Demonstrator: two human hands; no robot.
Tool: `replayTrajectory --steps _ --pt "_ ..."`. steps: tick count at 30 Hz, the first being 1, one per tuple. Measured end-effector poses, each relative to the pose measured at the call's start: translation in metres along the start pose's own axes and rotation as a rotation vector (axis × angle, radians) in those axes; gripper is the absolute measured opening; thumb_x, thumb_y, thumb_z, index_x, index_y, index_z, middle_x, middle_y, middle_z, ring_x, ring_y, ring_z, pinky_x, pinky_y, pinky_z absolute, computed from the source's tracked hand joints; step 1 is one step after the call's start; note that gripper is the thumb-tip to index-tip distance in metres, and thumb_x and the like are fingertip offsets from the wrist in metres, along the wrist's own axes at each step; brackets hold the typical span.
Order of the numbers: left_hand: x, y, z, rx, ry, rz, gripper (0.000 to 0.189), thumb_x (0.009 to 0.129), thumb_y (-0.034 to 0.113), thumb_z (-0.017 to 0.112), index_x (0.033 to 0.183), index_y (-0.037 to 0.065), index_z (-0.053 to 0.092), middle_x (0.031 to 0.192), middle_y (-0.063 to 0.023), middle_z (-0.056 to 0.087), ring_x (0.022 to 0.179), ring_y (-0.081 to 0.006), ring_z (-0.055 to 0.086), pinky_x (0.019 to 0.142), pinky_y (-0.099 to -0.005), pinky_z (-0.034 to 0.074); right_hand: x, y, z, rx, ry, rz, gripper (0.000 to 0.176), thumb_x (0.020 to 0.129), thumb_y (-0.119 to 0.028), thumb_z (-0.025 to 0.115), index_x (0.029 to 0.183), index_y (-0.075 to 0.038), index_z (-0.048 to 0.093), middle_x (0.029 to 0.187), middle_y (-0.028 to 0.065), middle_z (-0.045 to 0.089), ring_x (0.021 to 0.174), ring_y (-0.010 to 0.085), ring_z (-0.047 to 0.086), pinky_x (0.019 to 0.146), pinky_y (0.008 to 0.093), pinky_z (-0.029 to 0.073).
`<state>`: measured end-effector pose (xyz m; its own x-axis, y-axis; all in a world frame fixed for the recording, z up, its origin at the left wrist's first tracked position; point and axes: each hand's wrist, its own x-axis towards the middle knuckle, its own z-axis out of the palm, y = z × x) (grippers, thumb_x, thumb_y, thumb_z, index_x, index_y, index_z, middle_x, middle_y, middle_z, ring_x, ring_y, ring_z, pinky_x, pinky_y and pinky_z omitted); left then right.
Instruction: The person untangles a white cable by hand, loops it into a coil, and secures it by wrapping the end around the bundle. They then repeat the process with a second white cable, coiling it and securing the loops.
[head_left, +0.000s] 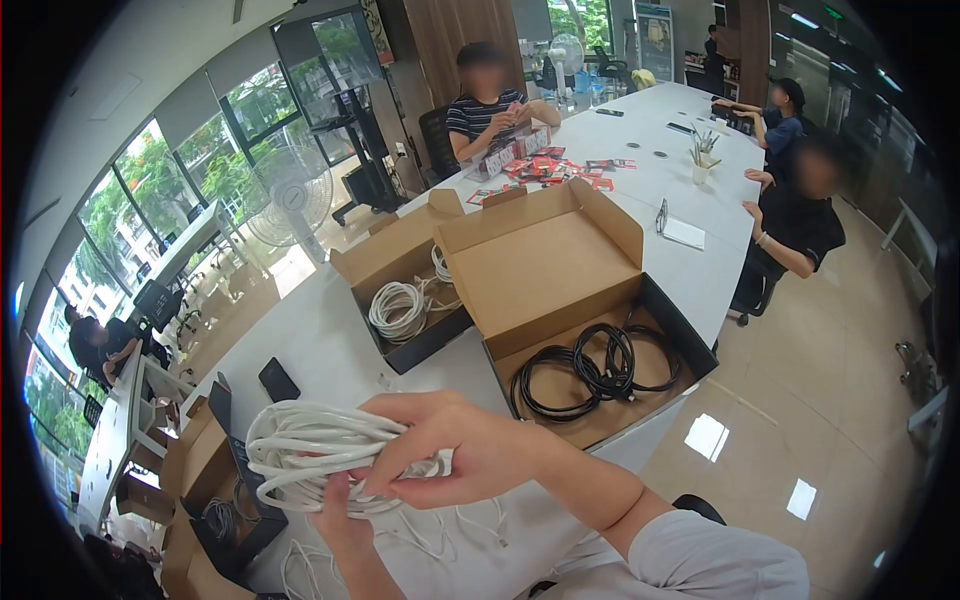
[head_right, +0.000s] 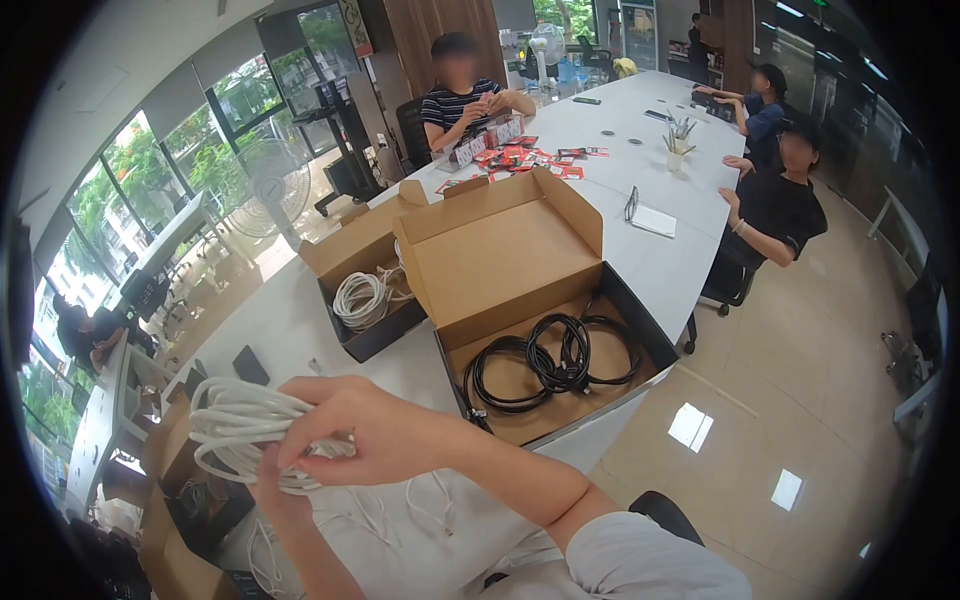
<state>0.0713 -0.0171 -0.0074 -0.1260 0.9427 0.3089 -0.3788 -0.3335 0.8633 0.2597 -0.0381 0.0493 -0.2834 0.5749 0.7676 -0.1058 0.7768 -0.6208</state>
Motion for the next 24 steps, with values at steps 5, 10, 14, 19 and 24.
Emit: replayTrajectory --steps 5,10,14,19,24 --pt "0.004 0.007 -0.003 -0.008 -0.013 -0.014 0.044 0.079 0.006 0.058 0.121 -0.001 0.047 0.084 -0.0078 0.057 0.069 -0.0139 0.053 0.068 -0.0263 0.044 0.001 0.002 0.005 -0.028 -0.013 0.015 0.029 0.074 0.001 0.066 0.099 -0.013 0.072 0.113 0.0142 0.058 0.092 0.0279 0.06 0.074 0.0329 0.047" --pt "0.002 0.008 -0.002 -0.016 -0.026 -0.011 0.043 0.078 0.007 0.058 0.119 -0.002 0.048 0.081 -0.0075 0.056 0.073 -0.0136 0.052 0.07 -0.026 0.042 0.001 0.002 0.004 -0.058 -0.023 0.014 0.032 0.073 0.002 0.066 0.1 -0.014 0.072 0.115 0.0149 0.057 0.092 0.029 0.059 0.075 0.0337 0.047" --pt "0.004 0.006 -0.012 -0.012 -0.104 -0.013 0.043 0.079 0.007 0.057 0.12 -0.001 0.047 0.087 -0.0067 0.055 0.08 -0.0146 0.053 0.075 -0.0275 0.043 0.002 0.003 0.007 -0.055 0.009 -0.007 0.032 0.072 0.002 0.066 0.1 -0.014 0.072 0.113 0.015 0.057 0.092 0.029 0.058 0.075 0.0338 0.047" --pt "0.005 0.003 -0.022 -0.045 -0.178 -0.01 0.042 0.08 0.007 0.054 0.121 0.001 0.048 0.102 -0.0077 0.056 0.095 -0.0175 0.057 0.084 -0.0311 0.047 0.002 0.004 0.01 -0.064 0.039 -0.008 0.03 0.072 0.001 0.068 0.098 -0.013 0.072 0.109 0.0138 0.058 0.089 0.0278 0.058 0.074 0.0336 0.046" --pt "0.004 0.009 -0.009 -0.081 -0.102 -0.032 0.035 0.079 0.003 0.054 0.114 0.0 0.048 0.095 -0.0073 0.052 0.081 -0.0146 0.053 0.074 -0.027 0.044 0.002 0.006 0.012 -0.061 0.069 0.029 0.023 0.074 -0.003 0.071 0.095 -0.011 0.071 0.104 0.0124 0.059 0.088 0.0259 0.058 0.073 0.0331 0.046"
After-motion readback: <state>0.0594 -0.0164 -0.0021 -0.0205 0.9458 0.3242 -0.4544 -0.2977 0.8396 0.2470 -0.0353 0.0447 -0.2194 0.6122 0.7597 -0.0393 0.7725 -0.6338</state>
